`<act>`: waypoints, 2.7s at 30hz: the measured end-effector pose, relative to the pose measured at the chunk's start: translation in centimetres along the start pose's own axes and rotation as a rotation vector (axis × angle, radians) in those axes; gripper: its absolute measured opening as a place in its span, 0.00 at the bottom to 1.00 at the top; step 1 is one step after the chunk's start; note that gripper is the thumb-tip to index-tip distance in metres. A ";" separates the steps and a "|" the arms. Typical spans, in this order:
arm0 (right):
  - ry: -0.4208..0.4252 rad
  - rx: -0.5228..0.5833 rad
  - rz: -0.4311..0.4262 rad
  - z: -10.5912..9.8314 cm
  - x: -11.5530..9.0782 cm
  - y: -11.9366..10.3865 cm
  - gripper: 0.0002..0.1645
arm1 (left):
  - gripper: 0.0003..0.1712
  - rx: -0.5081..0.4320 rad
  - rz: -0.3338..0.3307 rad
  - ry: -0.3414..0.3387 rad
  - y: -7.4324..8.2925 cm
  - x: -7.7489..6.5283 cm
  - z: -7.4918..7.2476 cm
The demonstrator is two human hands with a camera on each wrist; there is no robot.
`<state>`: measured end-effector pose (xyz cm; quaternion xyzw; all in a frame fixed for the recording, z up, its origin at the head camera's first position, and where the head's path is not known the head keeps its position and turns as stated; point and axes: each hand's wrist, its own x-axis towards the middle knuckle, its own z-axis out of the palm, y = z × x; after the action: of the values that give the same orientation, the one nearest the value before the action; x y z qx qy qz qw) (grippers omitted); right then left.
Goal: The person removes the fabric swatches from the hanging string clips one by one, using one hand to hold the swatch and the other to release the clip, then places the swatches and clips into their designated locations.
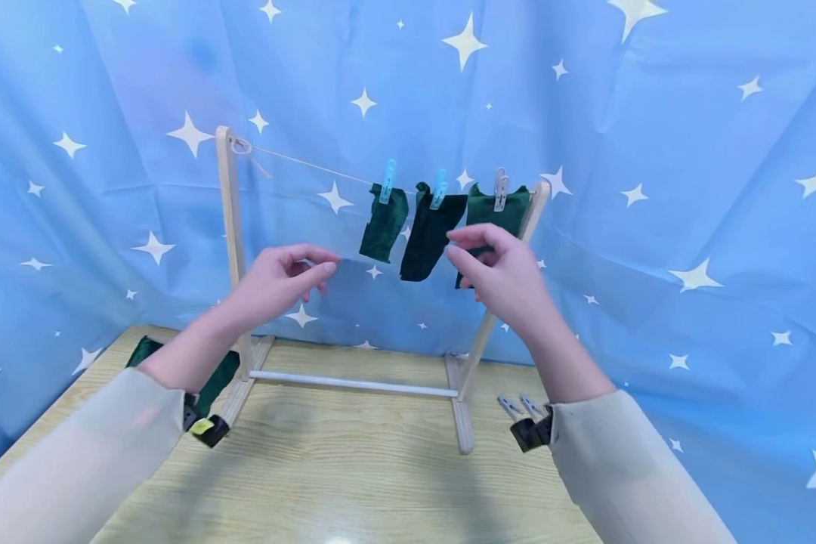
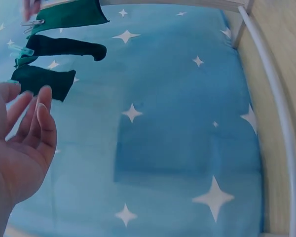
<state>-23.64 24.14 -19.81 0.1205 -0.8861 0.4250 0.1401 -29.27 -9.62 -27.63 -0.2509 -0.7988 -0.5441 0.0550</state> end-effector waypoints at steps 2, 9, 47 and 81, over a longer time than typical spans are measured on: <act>-0.004 -0.001 -0.024 0.4 0.7 -1.3 0.28 | 0.19 -0.041 -0.006 0.027 0.5 1.2 0.6; 0.015 0.009 -0.108 1.7 2.7 -4.7 0.24 | 0.28 -0.213 -0.021 0.089 1.9 4.8 2.4; 0.000 -0.038 0.044 4.9 7.7 -9.4 0.30 | 0.18 -0.317 -0.025 0.243 3.4 7.6 4.3; 0.212 -0.012 -0.068 2.1 4.5 -8.3 0.19 | 0.25 -0.400 -0.056 0.108 4.7 4.2 3.2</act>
<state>-25.34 17.04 -13.53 0.1041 -0.8643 0.4249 0.2481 -30.16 -3.96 -23.41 -0.2051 -0.6773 -0.7058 0.0316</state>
